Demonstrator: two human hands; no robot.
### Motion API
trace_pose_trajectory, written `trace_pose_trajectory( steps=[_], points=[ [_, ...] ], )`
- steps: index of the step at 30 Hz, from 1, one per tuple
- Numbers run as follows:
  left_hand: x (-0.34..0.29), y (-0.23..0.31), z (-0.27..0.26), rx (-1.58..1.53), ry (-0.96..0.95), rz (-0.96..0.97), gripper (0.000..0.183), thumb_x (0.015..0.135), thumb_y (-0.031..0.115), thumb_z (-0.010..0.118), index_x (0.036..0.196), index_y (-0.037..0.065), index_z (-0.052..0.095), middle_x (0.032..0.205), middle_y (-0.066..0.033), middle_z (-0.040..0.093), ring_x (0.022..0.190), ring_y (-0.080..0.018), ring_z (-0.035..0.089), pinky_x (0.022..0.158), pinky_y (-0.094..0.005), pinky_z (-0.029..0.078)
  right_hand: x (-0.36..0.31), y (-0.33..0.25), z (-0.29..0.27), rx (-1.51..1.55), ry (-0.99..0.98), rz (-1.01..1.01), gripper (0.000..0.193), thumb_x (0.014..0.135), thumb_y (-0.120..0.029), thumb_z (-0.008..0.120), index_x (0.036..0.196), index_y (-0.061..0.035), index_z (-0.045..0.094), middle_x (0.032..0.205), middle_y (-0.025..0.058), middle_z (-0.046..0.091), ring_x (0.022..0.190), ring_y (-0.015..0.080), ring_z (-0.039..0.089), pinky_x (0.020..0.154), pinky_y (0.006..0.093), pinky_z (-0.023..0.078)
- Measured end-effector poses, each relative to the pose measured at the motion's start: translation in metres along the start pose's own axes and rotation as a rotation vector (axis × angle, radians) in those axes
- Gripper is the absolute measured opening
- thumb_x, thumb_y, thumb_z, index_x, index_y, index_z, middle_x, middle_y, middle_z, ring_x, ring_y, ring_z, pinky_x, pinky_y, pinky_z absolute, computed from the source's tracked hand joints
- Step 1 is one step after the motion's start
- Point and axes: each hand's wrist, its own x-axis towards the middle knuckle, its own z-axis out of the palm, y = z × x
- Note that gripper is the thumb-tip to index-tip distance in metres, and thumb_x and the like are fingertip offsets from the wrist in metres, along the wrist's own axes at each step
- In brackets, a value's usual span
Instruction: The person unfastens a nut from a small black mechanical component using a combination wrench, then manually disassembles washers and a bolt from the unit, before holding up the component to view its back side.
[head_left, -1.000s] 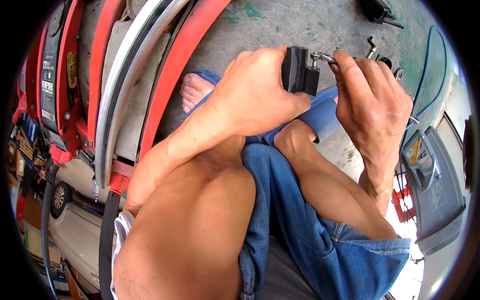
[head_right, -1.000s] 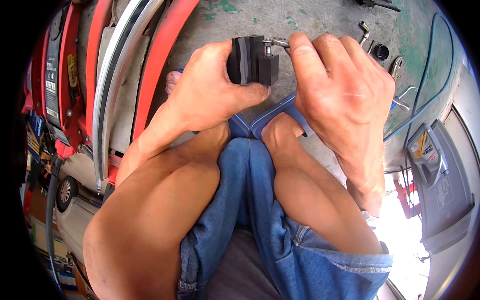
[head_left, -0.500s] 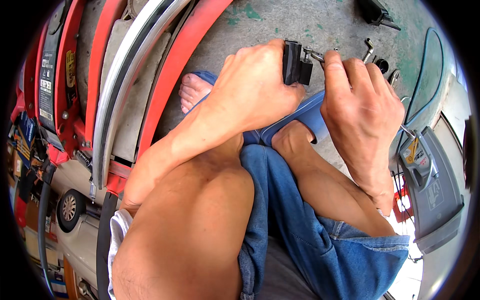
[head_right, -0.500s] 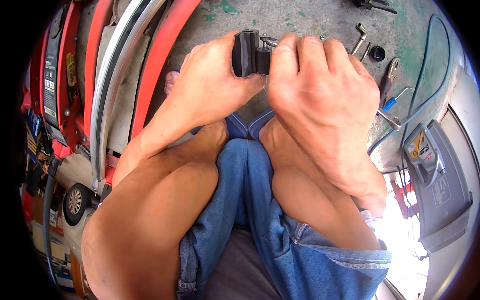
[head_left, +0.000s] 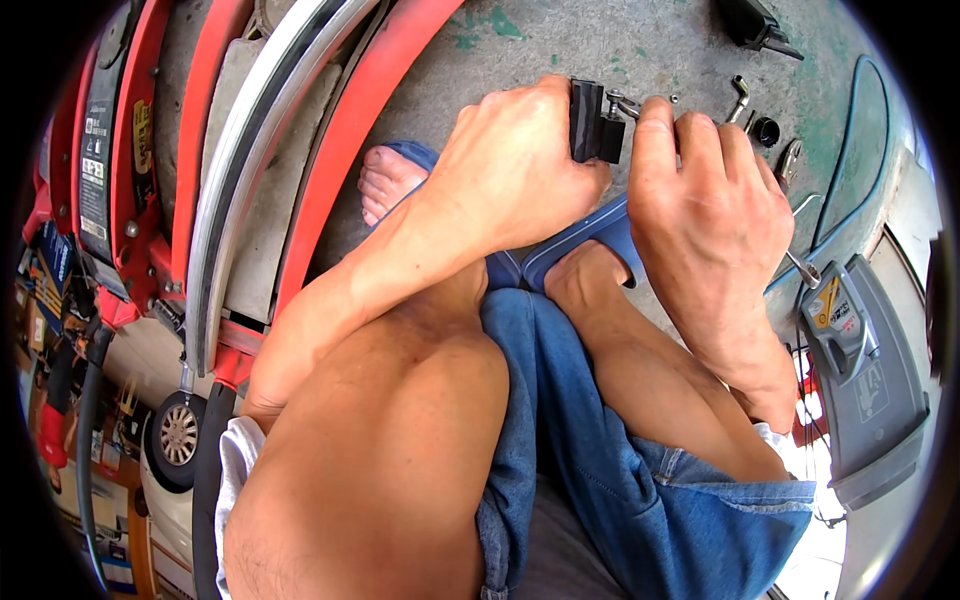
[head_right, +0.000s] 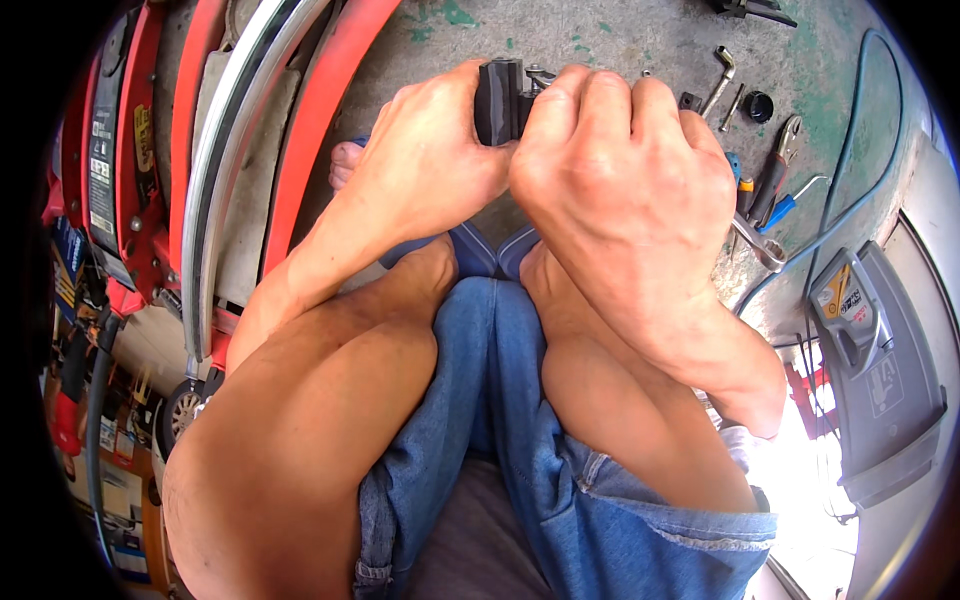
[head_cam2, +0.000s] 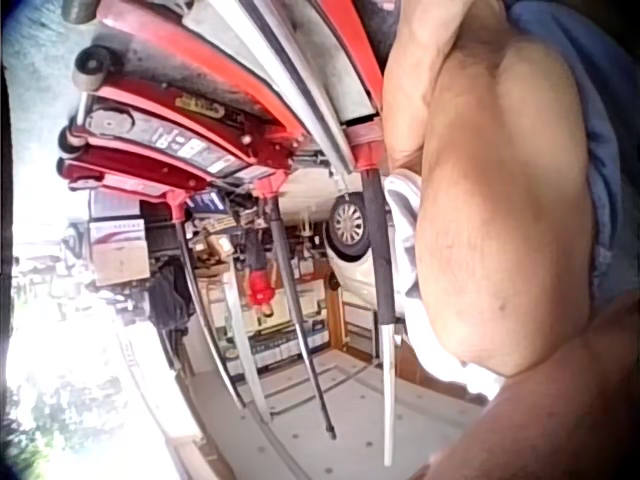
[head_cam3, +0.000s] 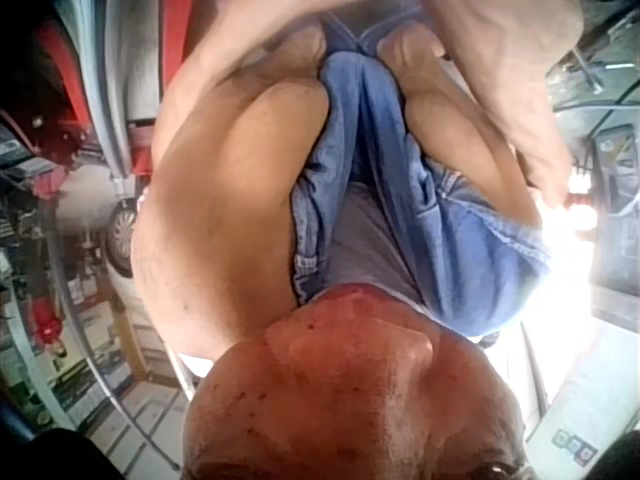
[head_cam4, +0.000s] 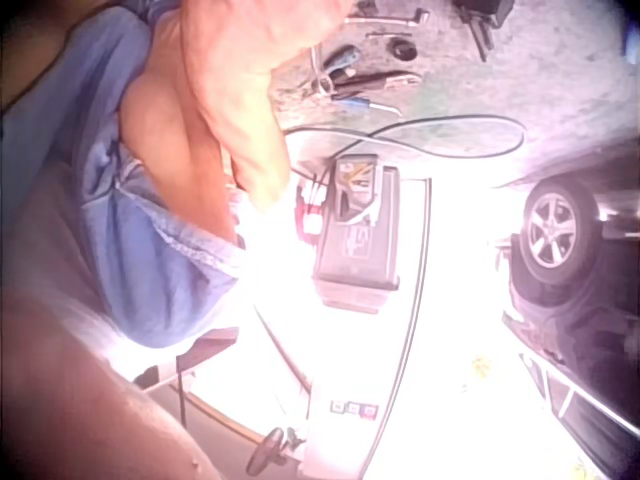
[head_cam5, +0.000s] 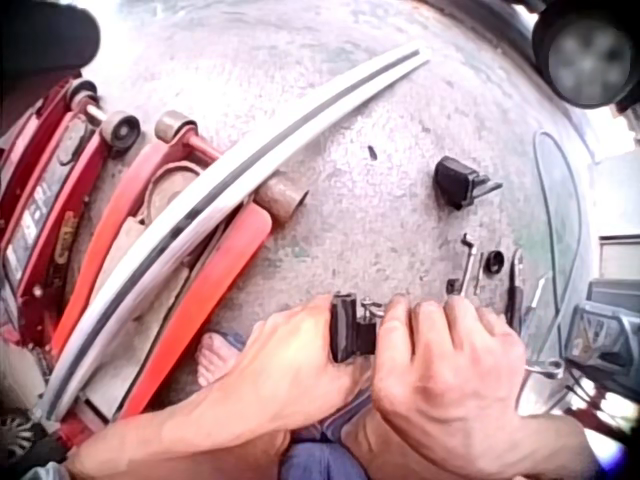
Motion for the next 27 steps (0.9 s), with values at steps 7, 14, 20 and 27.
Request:
trace_pose_trajectory(
  steps=[7, 14, 20, 27],
  points=[
    [0.0, 0.0, 0.001, 0.013, 0.03, 0.039, 0.03, 0.073, 0.016, 0.066, 0.089, -0.01, 0.062, 0.082, -0.0323, 0.067, 0.085, -0.0493, 0.067, 0.079, -0.0536, 0.054, 0.001, -0.003, 0.005, 0.02, 0.025, -0.005, 0.027, 0.075, -0.01, 0.063, 0.102, -0.0072, 0.068, 0.079, 0.0029, 0.058, 0.075, 0.0197, 0.062, 0.061, 0.0318, 0.053],
    [-0.001, -0.001, 0.002, 0.017, 0.01, 0.048, 0.031, 0.073, 0.018, 0.068, 0.087, -0.009, 0.062, 0.083, -0.0317, 0.068, 0.085, -0.049, 0.067, 0.079, -0.0536, 0.054, 0.003, -0.006, 0.011, -0.04, 0.014, -0.01, 0.027, 0.074, -0.011, 0.064, 0.101, -0.0063, 0.068, 0.077, 0.0028, 0.057, 0.073, 0.0195, 0.063, 0.06, 0.0317, 0.053],
    [-0.001, 0.004, -0.002, 0.019, -0.06, 0.028, 0.032, 0.074, 0.019, 0.069, 0.087, -0.009, 0.063, 0.082, -0.0322, 0.068, 0.084, -0.0482, 0.068, 0.078, -0.0522, 0.055, -0.001, -0.002, 0.004, -0.02, 0.041, -0.023, 0.023, 0.073, -0.012, 0.065, 0.095, -0.0064, 0.067, 0.076, 0.0024, 0.058, 0.072, 0.0184, 0.063, 0.06, 0.0305, 0.053],
    [0.002, 0.004, -0.001, 0.145, -0.017, 0.064, 0.035, 0.074, 0.02, 0.071, 0.089, -0.012, 0.062, 0.084, -0.0339, 0.067, 0.082, -0.0486, 0.068, 0.075, -0.0529, 0.056, 0.007, -0.007, 0.007, -0.087, 0.042, -0.037, 0.021, 0.071, -0.011, 0.066, 0.091, -0.005, 0.068, 0.072, 0.0021, 0.057, 0.068, 0.0177, 0.063, 0.057, 0.0296, 0.053]
  ],
)
